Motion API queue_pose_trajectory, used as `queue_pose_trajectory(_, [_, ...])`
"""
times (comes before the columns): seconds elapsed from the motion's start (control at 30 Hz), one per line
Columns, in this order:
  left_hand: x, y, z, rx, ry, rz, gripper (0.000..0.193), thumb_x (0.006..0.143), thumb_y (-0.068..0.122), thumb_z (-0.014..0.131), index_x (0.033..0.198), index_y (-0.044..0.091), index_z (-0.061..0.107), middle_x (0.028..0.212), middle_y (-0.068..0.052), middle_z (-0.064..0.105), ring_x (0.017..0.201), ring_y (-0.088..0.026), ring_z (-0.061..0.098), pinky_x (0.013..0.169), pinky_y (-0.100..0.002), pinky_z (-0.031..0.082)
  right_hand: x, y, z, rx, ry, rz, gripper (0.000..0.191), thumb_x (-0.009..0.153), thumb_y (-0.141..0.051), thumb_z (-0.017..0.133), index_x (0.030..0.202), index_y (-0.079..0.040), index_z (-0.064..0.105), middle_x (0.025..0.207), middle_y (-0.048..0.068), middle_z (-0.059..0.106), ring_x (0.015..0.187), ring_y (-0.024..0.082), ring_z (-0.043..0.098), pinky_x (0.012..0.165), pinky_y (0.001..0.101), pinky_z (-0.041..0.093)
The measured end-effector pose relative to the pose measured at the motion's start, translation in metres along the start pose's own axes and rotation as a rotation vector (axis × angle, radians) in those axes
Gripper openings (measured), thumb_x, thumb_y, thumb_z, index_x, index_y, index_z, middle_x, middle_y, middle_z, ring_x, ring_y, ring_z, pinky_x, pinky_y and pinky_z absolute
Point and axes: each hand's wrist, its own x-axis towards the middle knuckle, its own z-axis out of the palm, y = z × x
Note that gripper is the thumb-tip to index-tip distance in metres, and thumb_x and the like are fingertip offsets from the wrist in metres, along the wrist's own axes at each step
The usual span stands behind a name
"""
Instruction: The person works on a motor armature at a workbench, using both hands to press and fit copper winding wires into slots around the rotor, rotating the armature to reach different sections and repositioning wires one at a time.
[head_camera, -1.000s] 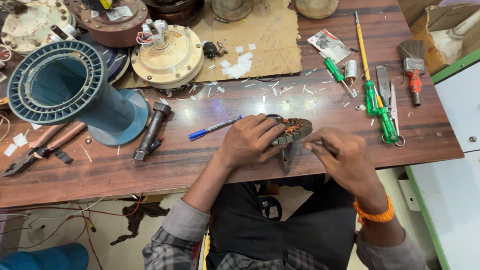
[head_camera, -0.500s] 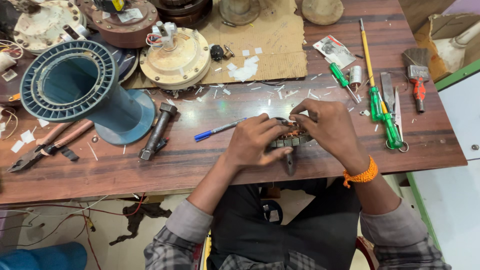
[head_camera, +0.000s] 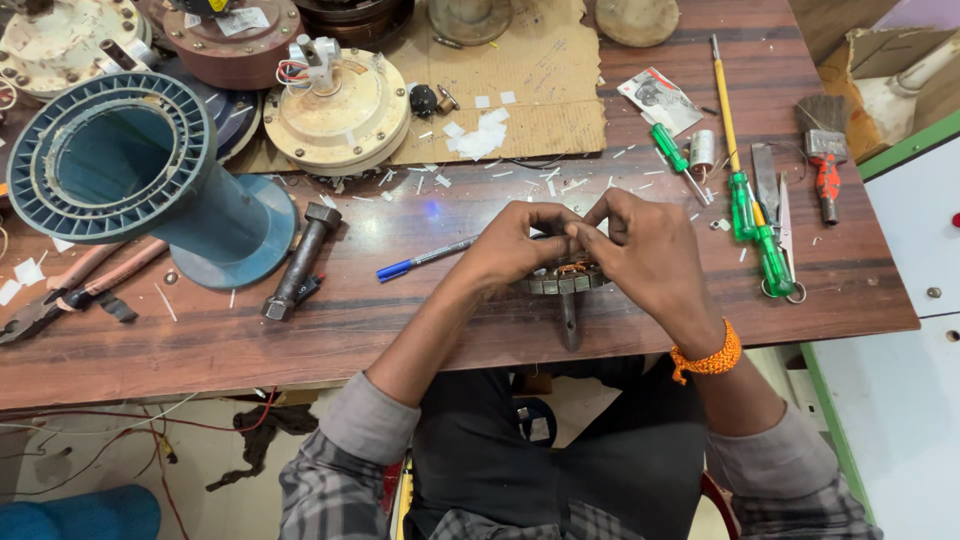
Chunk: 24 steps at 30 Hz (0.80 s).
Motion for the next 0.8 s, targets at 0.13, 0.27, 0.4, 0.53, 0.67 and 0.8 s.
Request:
queue_pose_trajectory(0.13, [-0.007, 0.011, -0.013, 0.306, 0.036, 0.054, 0.021, 0.087, 0.02, 0.078, 0.106, 0.011, 0.08, 0.095, 0.0, 0.079, 0.088, -0.011, 0.071, 0.082, -0.03, 0.058, -0.002, -0.012, -0.008, 0.067, -0.113, 0.042, 0.027, 0.086, -0.03, 0.08, 0.087, -0.004, 0.074, 0.054, 0.008, 0.06, 0.046, 0.017, 0.055, 0.046, 0.0358, 0.041])
queue_pose_trajectory(0.27, [-0.023, 0.026, -0.029, 0.56, -0.054, 0.248, 0.018, 0.083, 0.017, 0.079, 0.102, 0.016, 0.082, 0.099, -0.001, 0.079, 0.092, -0.017, 0.073, 0.082, -0.033, 0.057, -0.02, -0.023, -0.014, 0.038, -0.249, 0.05, 0.024, 0.085, -0.032, 0.079, 0.093, -0.009, 0.077, 0.054, 0.01, 0.06, 0.044, 0.021, 0.053, 0.045, 0.0372, 0.041])
queue_pose_trajectory(0.4, [-0.026, 0.033, -0.032, 0.614, -0.121, 0.408, 0.02, 0.087, 0.017, 0.077, 0.107, 0.013, 0.08, 0.105, -0.006, 0.078, 0.099, -0.023, 0.071, 0.085, -0.035, 0.056, -0.048, -0.032, -0.009, 0.032, -0.233, -0.044, 0.021, 0.086, -0.028, 0.078, 0.098, -0.011, 0.076, 0.061, 0.011, 0.065, 0.049, 0.021, 0.057, 0.048, 0.0375, 0.043])
queue_pose_trajectory(0.53, [-0.026, 0.034, -0.033, 0.404, -0.211, 0.27, 0.024, 0.096, 0.024, 0.07, 0.113, 0.007, 0.074, 0.105, -0.008, 0.076, 0.098, -0.023, 0.073, 0.088, -0.035, 0.056, -0.069, -0.033, -0.003, 0.077, -0.163, 0.058, 0.016, 0.086, -0.022, 0.077, 0.093, -0.009, 0.071, 0.06, 0.01, 0.065, 0.046, 0.02, 0.056, 0.047, 0.0364, 0.043])
queue_pose_trajectory(0.67, [-0.026, 0.033, -0.033, 0.429, -0.209, 0.276, 0.035, 0.095, 0.036, 0.07, 0.109, 0.005, 0.075, 0.102, -0.01, 0.075, 0.096, -0.024, 0.071, 0.088, -0.037, 0.055, -0.081, -0.022, 0.007, 0.172, -0.057, 0.046, 0.013, 0.088, -0.016, 0.076, 0.092, -0.006, 0.068, 0.061, 0.009, 0.061, 0.045, 0.018, 0.049, 0.047, 0.0345, 0.039])
queue_pose_trajectory(0.8, [-0.026, 0.04, -0.033, 0.461, -0.234, 0.325, 0.043, 0.091, 0.046, 0.073, 0.108, 0.007, 0.076, 0.103, -0.009, 0.076, 0.098, -0.025, 0.071, 0.09, -0.039, 0.054, -0.092, -0.01, 0.022, 0.228, -0.032, 0.064, 0.011, 0.089, -0.013, 0.075, 0.093, -0.006, 0.067, 0.06, 0.006, 0.06, 0.043, 0.014, 0.046, 0.044, 0.0327, 0.037])
